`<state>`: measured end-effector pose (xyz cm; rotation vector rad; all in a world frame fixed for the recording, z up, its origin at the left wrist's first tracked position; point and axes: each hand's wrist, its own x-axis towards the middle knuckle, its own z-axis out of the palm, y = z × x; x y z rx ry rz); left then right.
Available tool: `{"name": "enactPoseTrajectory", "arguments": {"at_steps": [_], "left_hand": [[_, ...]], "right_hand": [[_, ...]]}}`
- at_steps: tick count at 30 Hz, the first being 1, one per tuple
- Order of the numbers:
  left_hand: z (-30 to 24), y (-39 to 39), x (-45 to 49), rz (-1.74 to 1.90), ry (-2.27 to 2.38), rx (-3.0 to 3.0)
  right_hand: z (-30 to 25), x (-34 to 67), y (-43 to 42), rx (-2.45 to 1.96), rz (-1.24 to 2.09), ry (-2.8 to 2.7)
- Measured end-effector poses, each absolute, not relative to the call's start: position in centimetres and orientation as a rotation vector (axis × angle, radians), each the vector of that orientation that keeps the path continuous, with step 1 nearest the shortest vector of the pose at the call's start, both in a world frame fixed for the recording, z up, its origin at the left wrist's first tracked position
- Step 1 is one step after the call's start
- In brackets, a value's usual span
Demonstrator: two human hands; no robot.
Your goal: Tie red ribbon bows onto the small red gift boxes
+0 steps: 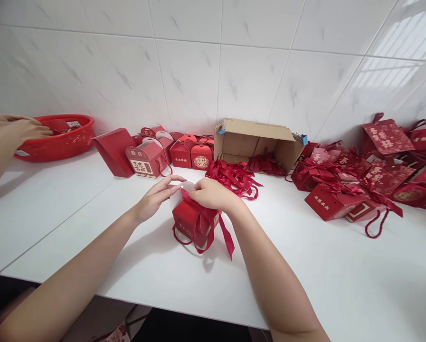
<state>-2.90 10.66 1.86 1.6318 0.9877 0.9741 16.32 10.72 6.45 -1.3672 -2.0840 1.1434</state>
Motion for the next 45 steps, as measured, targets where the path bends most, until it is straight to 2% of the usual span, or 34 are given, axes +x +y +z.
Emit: {"name": "enactPoseTrajectory", "arguments": {"at_steps": [27,29,34,38,42,45], "left_hand": [[1.6,10.9,-2.8,0.936,0.886,1.648],[1.6,11.1,-2.9,0.903,0.996,1.739],[0.6,12.7,-5.1,0.718,1.716,1.885],[-0.1,14.1,-7.2,0.9,1.95,1.798],[0.2,14.4,-6.5,1.143,1.763,1.824],[0.5,13.5,-4.6,1.137,1.419,1.819]], "right_hand": [[6.0,16.3,11.0,-1.194,1.108,-2.187],[6.2,16.4,10.8,-1.211,1.09,-2.182],[7.5,17.5,10.2,-1.236,0.989,-2.036],[9.0,19.1,9.3,-1.273,0.924,-1.949],[10.0,21.1,8.0,-1.381,0.872,-2.007],[9.3,22.2,7.3,-1.544,0.756,-2.078]]}}
